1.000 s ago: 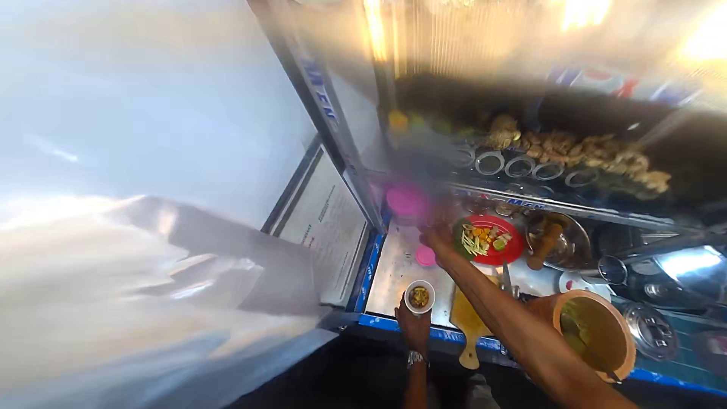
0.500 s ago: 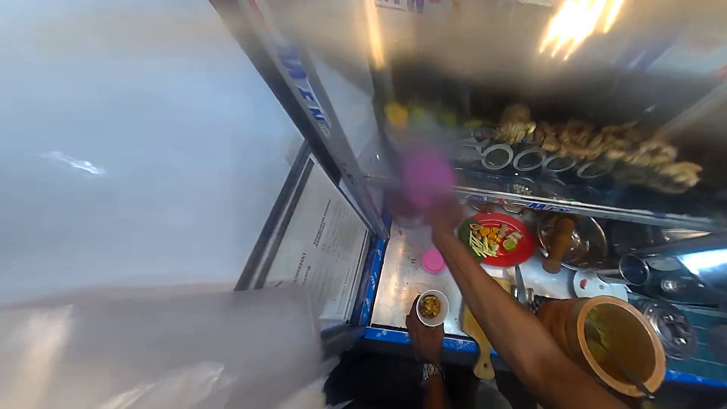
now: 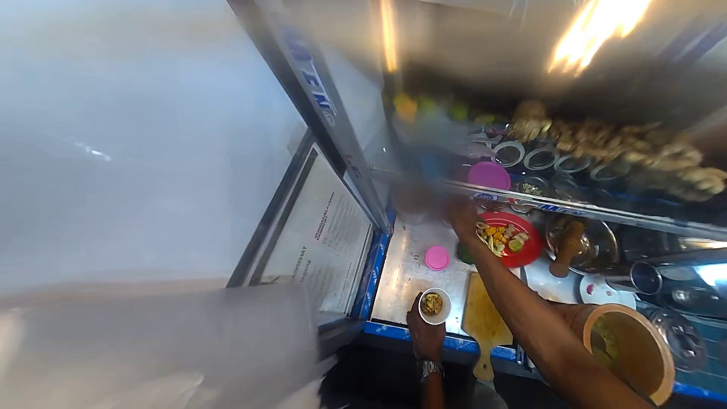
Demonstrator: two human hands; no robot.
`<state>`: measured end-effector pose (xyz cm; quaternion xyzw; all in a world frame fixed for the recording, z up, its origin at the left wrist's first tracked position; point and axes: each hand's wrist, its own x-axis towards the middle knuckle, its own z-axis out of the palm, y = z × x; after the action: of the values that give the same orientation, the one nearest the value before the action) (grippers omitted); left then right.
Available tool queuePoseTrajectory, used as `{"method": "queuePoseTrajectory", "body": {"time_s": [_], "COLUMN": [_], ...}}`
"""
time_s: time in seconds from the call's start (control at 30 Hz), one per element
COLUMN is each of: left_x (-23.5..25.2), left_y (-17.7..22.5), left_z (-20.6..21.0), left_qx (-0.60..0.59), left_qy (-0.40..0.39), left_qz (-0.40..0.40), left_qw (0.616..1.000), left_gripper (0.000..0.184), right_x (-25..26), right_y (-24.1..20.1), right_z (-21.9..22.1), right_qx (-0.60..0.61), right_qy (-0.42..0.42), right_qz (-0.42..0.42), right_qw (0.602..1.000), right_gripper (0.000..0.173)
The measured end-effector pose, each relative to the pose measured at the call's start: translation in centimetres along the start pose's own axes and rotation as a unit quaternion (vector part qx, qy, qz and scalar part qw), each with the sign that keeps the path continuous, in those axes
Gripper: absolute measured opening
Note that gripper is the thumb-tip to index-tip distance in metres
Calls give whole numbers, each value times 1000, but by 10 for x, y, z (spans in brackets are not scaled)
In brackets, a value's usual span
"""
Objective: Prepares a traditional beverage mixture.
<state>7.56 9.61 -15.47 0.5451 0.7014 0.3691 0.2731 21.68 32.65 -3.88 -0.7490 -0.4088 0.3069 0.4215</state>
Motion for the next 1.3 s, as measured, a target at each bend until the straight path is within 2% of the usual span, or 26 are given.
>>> {"method": "queuePoseTrajectory", "body": {"time_s": [0.07, 0.17, 0.43, 0.53, 0.6, 0.67, 0.73, 0.8, 0.87, 0.97, 1.2, 1.3], "left_x": [-1, 0, 2, 2, 1, 1, 1, 1, 2, 2, 2, 2], "left_y": [0, -2, -1, -2, -3, -3, -2, -2, -2, -2, -3, -3], "left_z": [1, 0, 1, 1, 2, 3, 3, 1, 1, 2, 1, 1], "left_qx": [2, 2, 4, 10, 12, 11, 9, 8, 9, 8, 1, 3], "left_qy": [5, 11, 9, 7, 5, 3, 1, 1, 0, 3, 7, 6], "left_qz": [5, 18, 25, 26, 23, 20, 17, 18, 21, 26, 38, 37], "left_qw": [1000, 1000, 1000, 1000, 1000, 1000, 1000, 1000, 1000, 1000, 999, 999], "left_gripper": [81, 81, 81, 81, 81, 83, 83, 83, 82, 81, 81, 82], "right_x": [4, 2, 29, 21, 18, 15, 19, 24, 27, 30, 27, 30], "right_y": [-7, -20, -34, -36, -30, -28, -31, -35, -38, -35, -49, -43], "right_z": [16, 33, 60, 56, 57, 57, 57, 54, 51, 51, 34, 32], "right_qx": [-30, -59, -79, -155, -243, -291, -274, -207, -171, -146, -124, -104], "right_qy": [-50, -15, 19, -17, -72, -128, -140, -118, -96, -82, -47, -42], "right_qz": [11, 15, 12, -101, -196, -231, -204, -143, -101, -92, 15, 40], "right_qw": [998, 998, 997, 983, 947, 919, 929, 961, 975, 982, 991, 993], "right_gripper": [43, 33, 47, 38, 29, 27, 28, 30, 34, 34, 42, 42]}}
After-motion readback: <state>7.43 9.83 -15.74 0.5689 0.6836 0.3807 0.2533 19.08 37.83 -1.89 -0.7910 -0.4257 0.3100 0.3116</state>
